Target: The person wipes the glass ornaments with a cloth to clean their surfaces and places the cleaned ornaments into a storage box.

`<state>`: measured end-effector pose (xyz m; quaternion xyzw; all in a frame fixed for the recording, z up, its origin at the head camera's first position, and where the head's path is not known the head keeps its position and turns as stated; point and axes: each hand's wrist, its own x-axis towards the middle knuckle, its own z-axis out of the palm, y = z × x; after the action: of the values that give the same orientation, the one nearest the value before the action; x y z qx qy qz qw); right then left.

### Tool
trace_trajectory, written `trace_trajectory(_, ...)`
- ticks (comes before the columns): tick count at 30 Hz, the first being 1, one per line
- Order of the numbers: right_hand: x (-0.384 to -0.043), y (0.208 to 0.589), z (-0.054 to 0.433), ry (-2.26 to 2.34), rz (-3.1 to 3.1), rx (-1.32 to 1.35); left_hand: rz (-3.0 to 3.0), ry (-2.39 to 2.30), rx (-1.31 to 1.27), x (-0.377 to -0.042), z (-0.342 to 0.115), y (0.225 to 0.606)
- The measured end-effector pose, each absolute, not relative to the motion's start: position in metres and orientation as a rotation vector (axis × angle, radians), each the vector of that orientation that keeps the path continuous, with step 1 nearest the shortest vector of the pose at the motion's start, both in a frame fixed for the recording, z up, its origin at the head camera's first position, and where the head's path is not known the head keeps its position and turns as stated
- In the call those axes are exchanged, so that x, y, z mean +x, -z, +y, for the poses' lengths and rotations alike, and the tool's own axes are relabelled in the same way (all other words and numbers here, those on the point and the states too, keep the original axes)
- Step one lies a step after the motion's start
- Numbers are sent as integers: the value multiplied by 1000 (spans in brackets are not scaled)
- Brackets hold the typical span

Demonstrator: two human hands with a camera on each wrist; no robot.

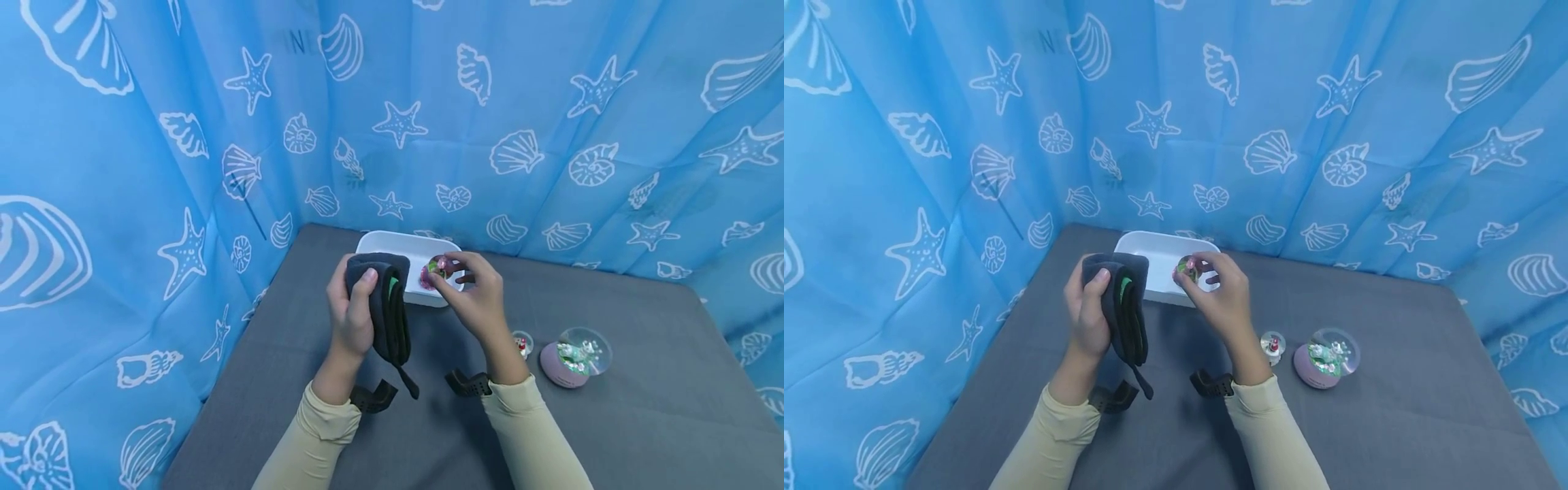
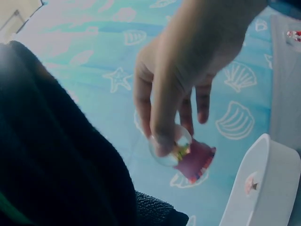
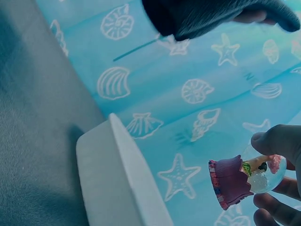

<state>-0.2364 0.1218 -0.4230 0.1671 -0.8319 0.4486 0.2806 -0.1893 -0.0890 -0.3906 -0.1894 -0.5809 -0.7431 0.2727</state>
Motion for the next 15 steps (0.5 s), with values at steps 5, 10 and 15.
trace_trajectory(5,-257,435,114,-1217,-2304,435,-1565,2009,-498,-190,-89,391)
trace_trajectory(10,-284,446,106,-1158,-2402,448,-1581,1999,-484,-190,-90,391)
trace_trajectory(15,-302,450,102,-1061,-2477,449,-1589,1994,-479,-191,-90,391)
